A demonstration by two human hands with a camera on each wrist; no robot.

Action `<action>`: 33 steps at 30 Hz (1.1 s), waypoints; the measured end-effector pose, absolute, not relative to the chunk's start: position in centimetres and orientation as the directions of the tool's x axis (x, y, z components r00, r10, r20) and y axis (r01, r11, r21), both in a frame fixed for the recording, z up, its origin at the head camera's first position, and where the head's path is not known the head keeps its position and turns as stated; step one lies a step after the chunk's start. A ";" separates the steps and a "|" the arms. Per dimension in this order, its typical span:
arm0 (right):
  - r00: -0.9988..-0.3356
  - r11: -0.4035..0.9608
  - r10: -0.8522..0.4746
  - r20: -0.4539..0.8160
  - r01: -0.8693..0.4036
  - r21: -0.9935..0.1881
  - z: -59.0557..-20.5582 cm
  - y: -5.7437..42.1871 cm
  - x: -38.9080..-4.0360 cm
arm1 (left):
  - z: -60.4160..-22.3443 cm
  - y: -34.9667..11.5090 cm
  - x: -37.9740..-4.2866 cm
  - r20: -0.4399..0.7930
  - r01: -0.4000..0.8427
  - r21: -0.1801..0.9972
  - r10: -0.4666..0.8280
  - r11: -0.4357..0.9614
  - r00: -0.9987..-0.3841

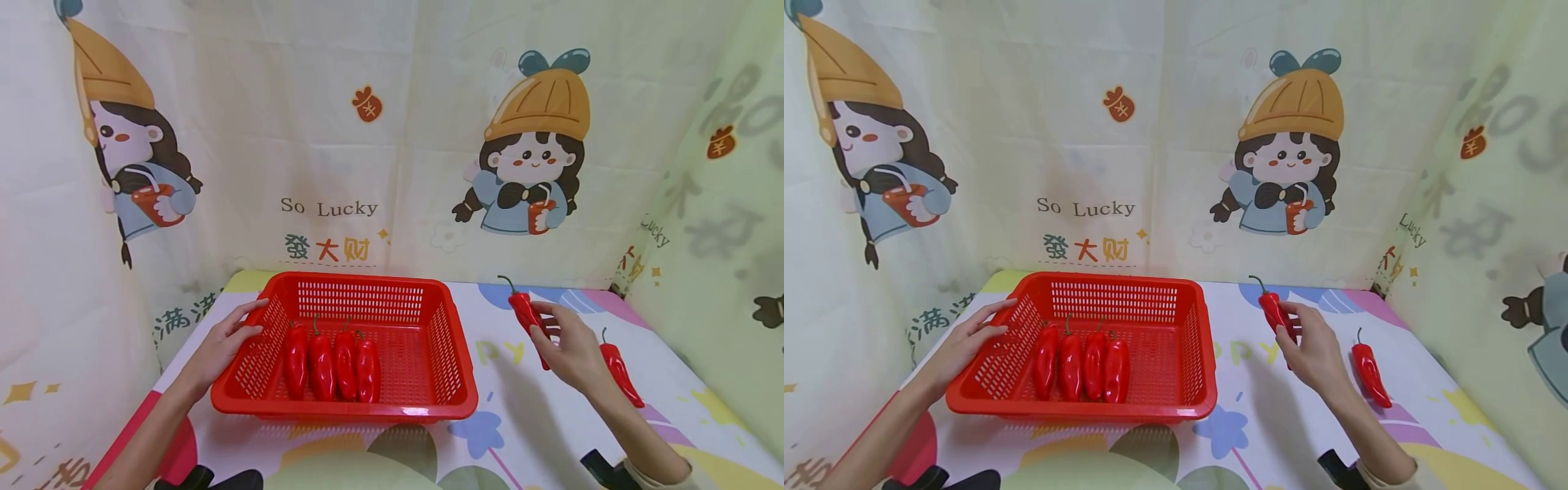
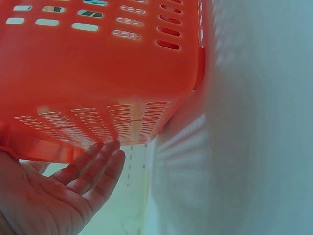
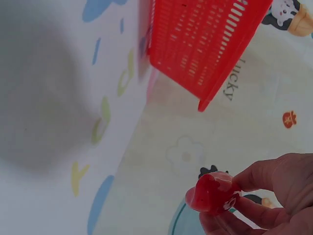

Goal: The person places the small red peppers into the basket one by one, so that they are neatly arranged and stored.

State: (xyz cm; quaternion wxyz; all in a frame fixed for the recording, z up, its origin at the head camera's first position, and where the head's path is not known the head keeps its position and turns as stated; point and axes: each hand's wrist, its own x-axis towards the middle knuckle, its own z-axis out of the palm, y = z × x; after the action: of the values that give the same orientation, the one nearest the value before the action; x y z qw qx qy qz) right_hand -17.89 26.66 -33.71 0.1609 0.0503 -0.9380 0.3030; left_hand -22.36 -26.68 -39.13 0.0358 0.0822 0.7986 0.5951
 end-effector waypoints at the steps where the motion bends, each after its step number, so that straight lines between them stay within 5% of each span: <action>1: -0.942 0.809 0.001 0.336 -0.197 -0.554 -33.6 26.5 -17.8 | -39.1 -26.7 -22.4 0.041 0.089 0.956 0.174 0.279 -0.984; 33: -0.896 0.705 -0.080 0.437 -0.360 -0.610 -31.1 19.0 -17.8 | -39.1 -26.6 -22.4 0.043 0.089 0.958 0.174 0.272 -0.984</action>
State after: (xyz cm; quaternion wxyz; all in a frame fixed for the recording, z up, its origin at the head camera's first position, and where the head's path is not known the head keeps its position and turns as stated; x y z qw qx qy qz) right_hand -17.84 18.96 -31.07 0.1926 0.1219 -0.9031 0.3639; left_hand -22.35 -26.59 -39.09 0.0353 0.0826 0.7966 0.5978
